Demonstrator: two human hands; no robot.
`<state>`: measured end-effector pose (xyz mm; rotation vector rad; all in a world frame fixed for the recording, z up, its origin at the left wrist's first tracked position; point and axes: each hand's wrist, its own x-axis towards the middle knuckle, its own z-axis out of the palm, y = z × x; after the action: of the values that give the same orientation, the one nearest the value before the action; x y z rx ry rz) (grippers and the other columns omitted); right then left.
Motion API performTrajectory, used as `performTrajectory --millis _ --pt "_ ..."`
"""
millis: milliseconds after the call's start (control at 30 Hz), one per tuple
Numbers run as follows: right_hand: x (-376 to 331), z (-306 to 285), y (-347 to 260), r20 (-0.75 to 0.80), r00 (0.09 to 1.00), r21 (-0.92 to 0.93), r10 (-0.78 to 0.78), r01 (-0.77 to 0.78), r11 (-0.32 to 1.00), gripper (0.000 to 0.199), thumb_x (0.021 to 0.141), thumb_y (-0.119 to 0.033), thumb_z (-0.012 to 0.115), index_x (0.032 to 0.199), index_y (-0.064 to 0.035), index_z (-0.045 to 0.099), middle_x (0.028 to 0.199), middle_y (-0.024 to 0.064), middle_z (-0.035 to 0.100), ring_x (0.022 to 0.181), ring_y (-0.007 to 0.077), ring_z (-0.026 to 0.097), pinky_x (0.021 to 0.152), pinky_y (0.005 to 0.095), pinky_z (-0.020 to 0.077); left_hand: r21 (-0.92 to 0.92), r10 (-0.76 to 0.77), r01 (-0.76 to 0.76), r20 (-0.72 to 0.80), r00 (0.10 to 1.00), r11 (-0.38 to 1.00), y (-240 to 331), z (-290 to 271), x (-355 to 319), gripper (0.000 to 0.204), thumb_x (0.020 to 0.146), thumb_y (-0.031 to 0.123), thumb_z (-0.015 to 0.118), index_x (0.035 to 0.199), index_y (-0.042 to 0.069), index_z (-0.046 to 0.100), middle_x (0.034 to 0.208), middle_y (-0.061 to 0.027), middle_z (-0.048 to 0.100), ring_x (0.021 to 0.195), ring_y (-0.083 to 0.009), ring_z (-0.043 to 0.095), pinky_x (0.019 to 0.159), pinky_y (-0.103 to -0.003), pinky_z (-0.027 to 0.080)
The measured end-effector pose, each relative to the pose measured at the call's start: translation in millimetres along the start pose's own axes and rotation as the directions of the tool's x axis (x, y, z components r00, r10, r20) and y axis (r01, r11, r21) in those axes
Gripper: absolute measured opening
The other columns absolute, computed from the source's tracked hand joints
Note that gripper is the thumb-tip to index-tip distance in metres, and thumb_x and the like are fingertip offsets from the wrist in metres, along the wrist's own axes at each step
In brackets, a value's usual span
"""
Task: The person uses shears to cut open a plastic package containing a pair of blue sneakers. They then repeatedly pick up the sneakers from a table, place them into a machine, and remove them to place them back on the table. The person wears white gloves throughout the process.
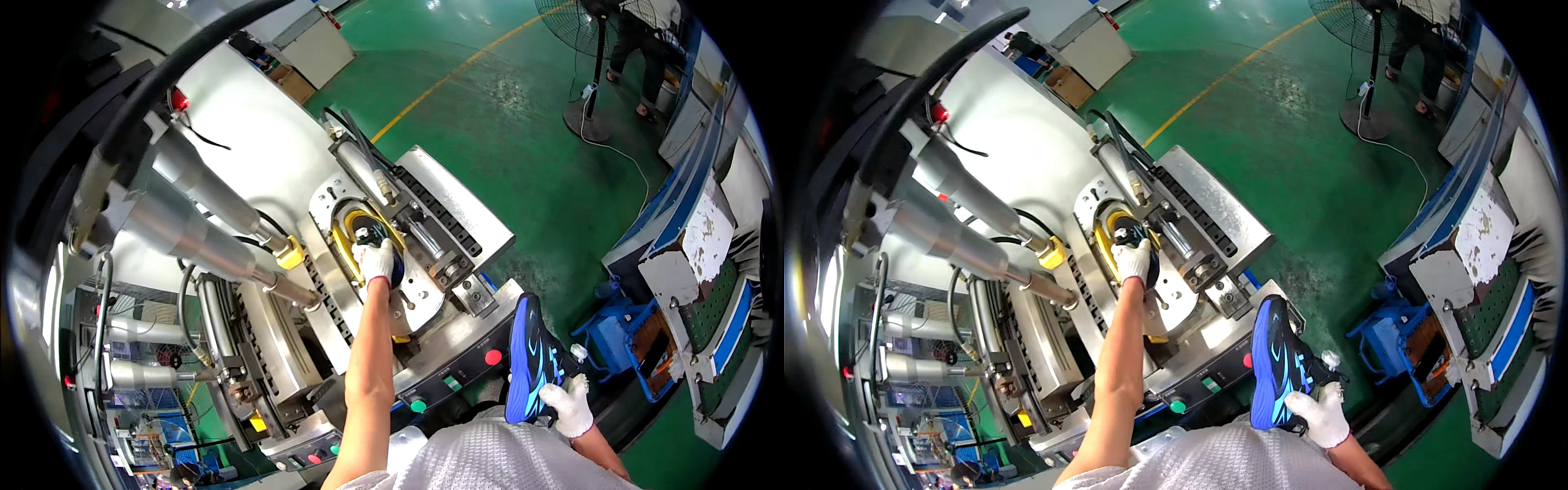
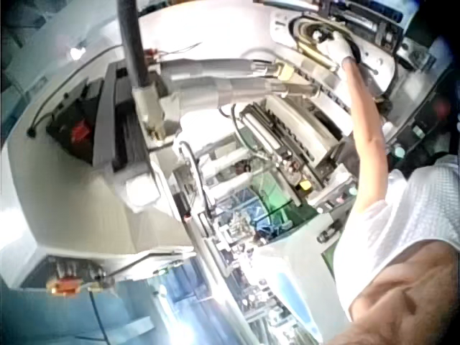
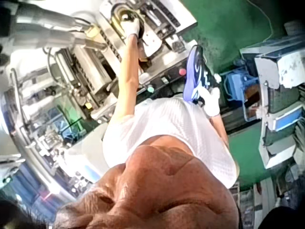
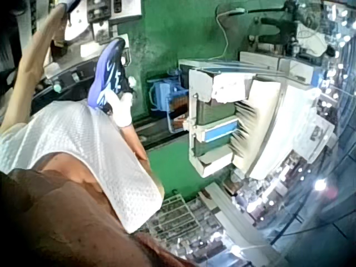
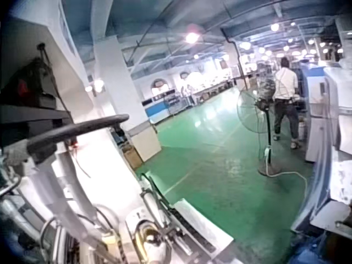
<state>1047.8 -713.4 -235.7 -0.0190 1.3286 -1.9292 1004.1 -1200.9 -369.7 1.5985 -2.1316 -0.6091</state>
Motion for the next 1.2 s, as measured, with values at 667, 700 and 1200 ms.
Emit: performTrajectory --millis 667,700,1200 --pt "328 251 9 0.274 0.958 -0.843 -0.082 0.280 0.459 0.056 0.082 -0.030 0.077 0.123 0.0045 0.064 0.109 0.0214 0.071 0.098 0.0278 0.070 0.087 0.0405 0.0558 -0.252 -0.132 0.350 0.611 0.780 0.902 -180 -284 -307 0.064 0.082 0.026 0.081 0.135 0.000 0.057 0.128 -0.0159 0.066 0.118 -0.0300 0.063 0.102 -0.041 0.048" --pt "360 263 22 0.270 0.955 -0.925 -0.126 0.293 0.243 0.053 0.082 -0.033 0.073 0.121 0.0035 0.066 0.110 0.0234 0.070 0.100 0.0324 0.069 0.089 0.0442 0.0548 -0.210 -0.145 0.328 0.596 0.790 0.921 -204 -287 -331 0.066 0.080 0.028 0.082 0.134 -0.001 0.057 0.129 -0.0187 0.065 0.119 -0.0333 0.062 0.103 -0.043 0.048" --pt "405 285 97 0.552 0.833 -0.801 -0.028 0.521 -0.294 0.062 0.081 -0.058 0.064 0.099 0.0013 0.074 0.096 0.0242 0.074 0.095 0.0354 0.072 0.084 0.0436 0.0542 -0.103 -0.886 0.883 -0.135 0.443 0.457 -410 -132 -573 0.084 0.087 0.055 0.069 0.140 -0.004 0.042 0.110 -0.0290 0.068 0.108 -0.0477 0.064 0.099 -0.047 0.048"
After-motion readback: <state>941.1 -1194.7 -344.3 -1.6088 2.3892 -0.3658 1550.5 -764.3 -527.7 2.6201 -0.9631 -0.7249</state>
